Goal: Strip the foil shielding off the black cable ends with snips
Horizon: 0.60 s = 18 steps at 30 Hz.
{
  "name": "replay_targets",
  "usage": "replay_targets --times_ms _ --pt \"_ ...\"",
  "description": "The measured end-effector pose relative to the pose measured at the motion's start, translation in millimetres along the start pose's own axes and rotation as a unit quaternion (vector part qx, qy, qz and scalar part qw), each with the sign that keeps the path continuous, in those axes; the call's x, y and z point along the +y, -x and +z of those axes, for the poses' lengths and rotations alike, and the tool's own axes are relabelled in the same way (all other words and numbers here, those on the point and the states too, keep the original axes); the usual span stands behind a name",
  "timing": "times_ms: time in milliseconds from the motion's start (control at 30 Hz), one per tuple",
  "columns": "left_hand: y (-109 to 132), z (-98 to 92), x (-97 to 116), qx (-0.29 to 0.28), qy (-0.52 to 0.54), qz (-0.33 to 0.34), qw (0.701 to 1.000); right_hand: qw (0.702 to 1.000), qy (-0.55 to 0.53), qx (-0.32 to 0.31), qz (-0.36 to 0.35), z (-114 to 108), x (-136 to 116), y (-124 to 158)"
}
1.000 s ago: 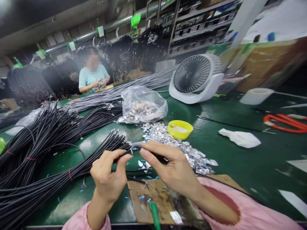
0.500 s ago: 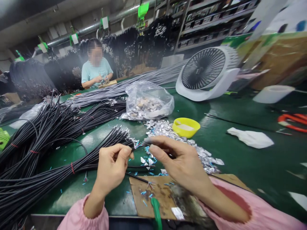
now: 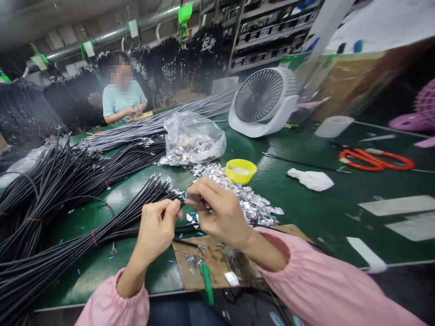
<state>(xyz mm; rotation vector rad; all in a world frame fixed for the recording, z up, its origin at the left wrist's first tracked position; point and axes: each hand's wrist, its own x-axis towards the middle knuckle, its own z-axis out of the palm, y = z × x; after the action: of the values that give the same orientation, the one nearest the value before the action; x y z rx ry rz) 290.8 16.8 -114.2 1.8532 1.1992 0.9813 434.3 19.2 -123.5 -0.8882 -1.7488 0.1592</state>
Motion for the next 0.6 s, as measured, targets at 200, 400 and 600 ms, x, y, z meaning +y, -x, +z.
replay_targets --times_ms 200,400,600 --pt "-1.0 -1.6 -3.3 0.009 0.094 -0.064 0.993 0.953 0.200 0.226 0.015 -10.2 12.0 -4.8" --pt "-3.4 -1.9 -9.2 0.068 0.094 -0.013 0.993 0.995 0.031 0.071 0.055 -6.2 13.2 -3.1" --pt "-1.9 -0.9 -7.0 0.094 0.056 0.024 0.994 0.997 -0.065 0.035 0.036 -6.8 2.7 -1.9"
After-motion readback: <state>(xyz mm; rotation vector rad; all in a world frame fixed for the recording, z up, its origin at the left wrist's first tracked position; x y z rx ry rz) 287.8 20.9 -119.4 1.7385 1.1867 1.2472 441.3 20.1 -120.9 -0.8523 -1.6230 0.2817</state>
